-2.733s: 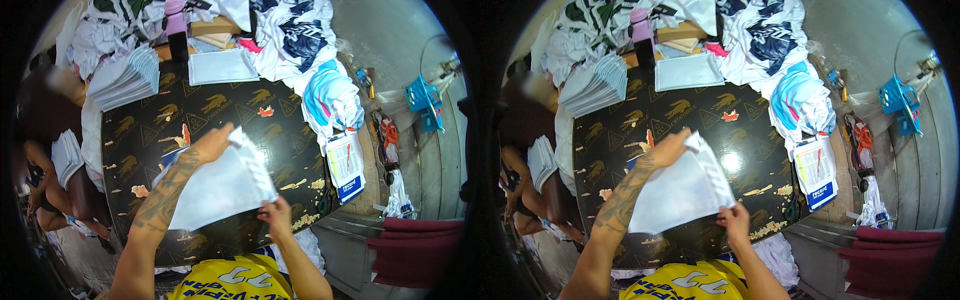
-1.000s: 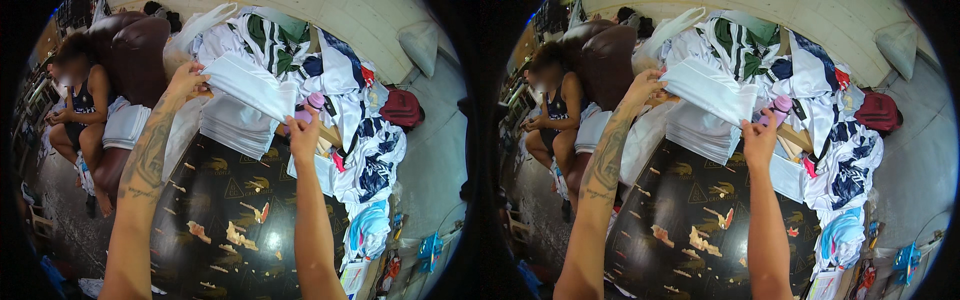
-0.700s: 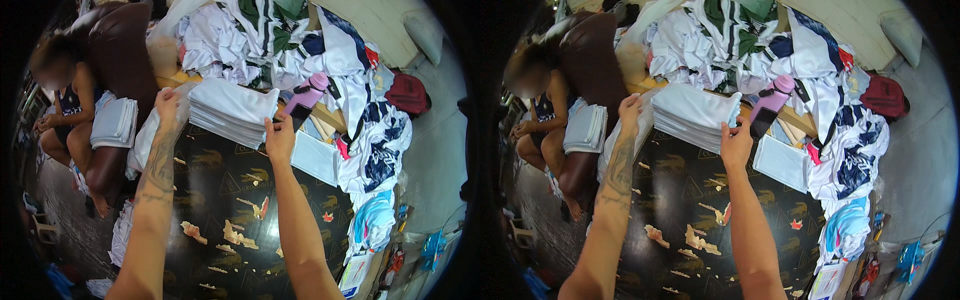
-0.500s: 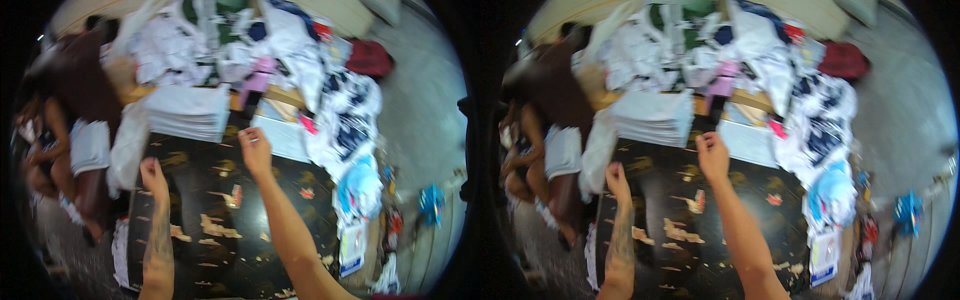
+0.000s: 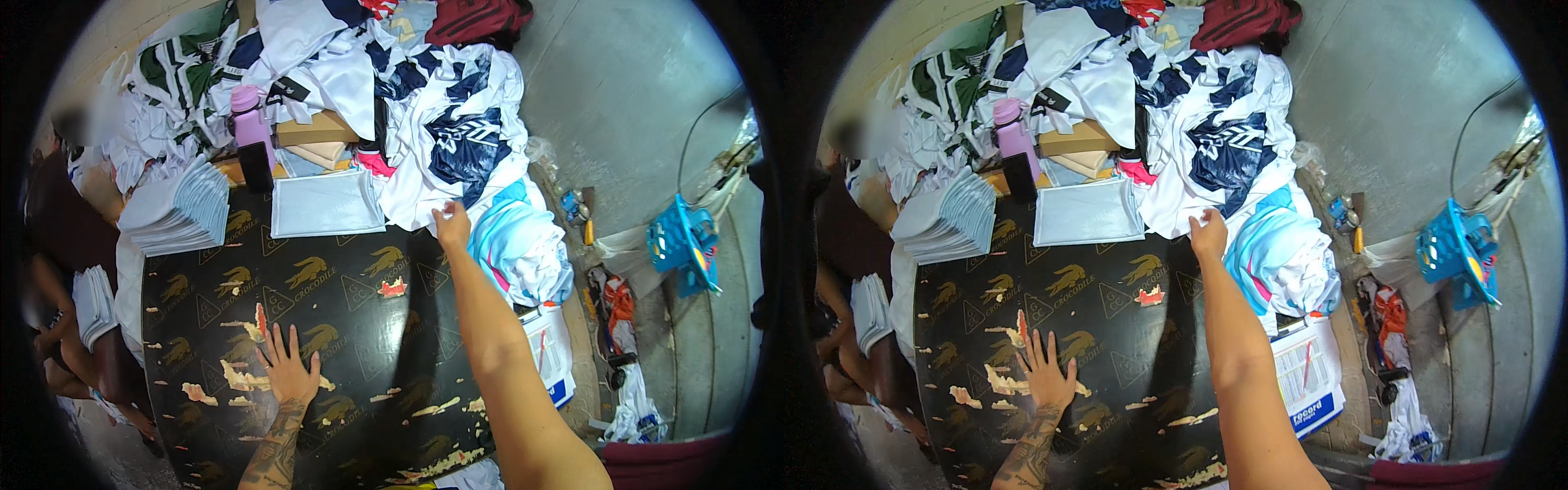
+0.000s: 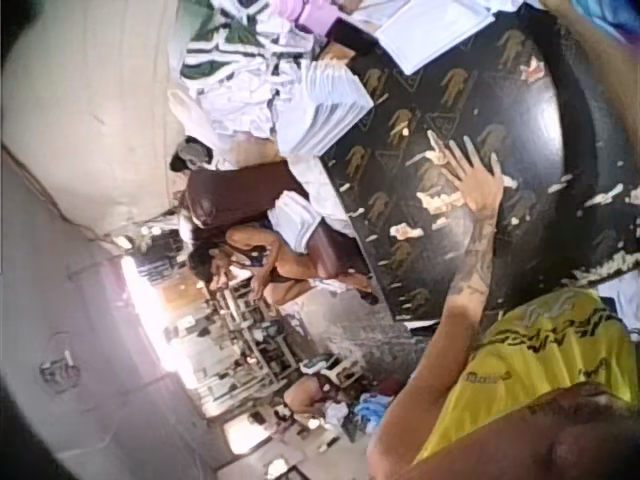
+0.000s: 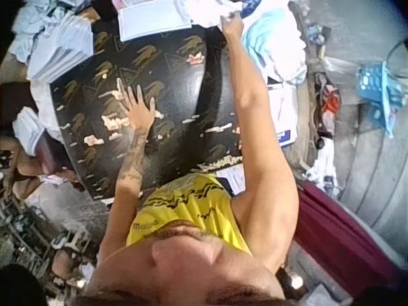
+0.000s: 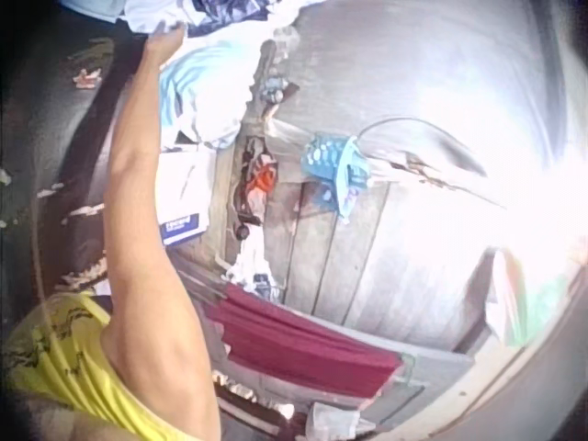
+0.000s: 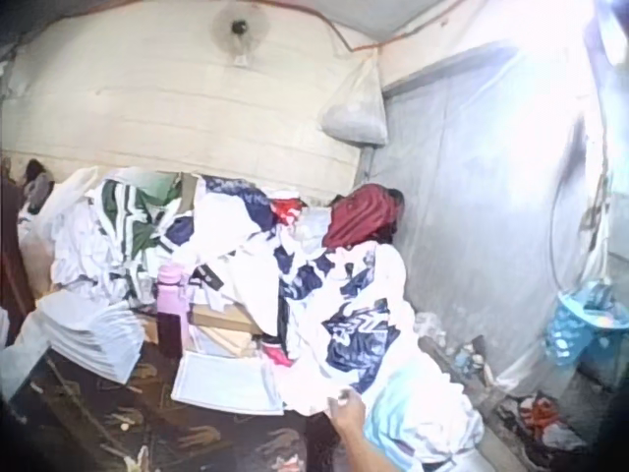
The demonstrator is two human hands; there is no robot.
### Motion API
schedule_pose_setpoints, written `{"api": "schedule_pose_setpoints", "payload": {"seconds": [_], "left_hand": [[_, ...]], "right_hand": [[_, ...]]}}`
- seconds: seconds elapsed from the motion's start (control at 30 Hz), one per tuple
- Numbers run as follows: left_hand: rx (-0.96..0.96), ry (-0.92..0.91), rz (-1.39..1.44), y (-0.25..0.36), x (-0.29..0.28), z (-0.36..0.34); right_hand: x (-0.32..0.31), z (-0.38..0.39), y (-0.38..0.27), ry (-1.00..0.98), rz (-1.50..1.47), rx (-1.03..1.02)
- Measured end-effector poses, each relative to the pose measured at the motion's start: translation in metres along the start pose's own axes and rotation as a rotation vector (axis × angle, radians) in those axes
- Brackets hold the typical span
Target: The person repeatedly lays out large printed fabric sheets on a table, smooths them, and cuts them into smaller pieces using shears. The person folds and stacks the cut pieces and continues the process with additional sheets.
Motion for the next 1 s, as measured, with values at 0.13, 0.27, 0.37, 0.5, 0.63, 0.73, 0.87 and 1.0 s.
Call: {"api": "schedule_pose_setpoints", "payload": {"seconds": [0.13,0.27,0.37,0.5,0.63,0.73,0.87,1.0], "left_hand": [[-0.034,-0.061,-0.009,0.001,-0.001,-0.004],[-0.002,-0.017,-0.003,-0.001,-0.004,-0.003],[-0.002,0.040,-0.018,-0.003,0.002,0.000],[-0.019,0.007,0.048,0.002,-0.009,-0.010],[-0.081,-0.162,0.995,0.019,-0.087,0.005],[0.656,-0.194,1.146,0.062,-0.212,0.102],[0.657,-0.797,0.932,0.052,-0.215,0.223],[0.164,-0.012,0.516,-0.146,-0.275,0.173]], "right_hand": [[0.027,-0.063,0.012,-0.042,-0.012,-0.080],[0.050,-0.082,0.025,-0.365,0.281,0.036],[-0.009,-0.069,-0.013,-0.049,0.153,-0.035],[-0.130,0.066,-0.124,0.243,-0.061,-0.623],[-0.154,0.289,-0.187,-0.901,-0.531,-0.207],[-0.213,0.416,-0.247,-1.660,-0.381,-0.150],[-0.321,0.409,-0.359,-1.286,-0.475,-0.534],[-0.318,0.432,-0.398,-1.093,-0.068,-0.867]]}}
Point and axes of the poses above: each hand's wrist, its own z-axis away from the middle knuckle, its own x-axis out of the palm, y = z × x, the point moved 8 cm from there along -z, towards the middle knuckle, and after that the axes turned 5 degrees about -z, right-handed, at the moved point
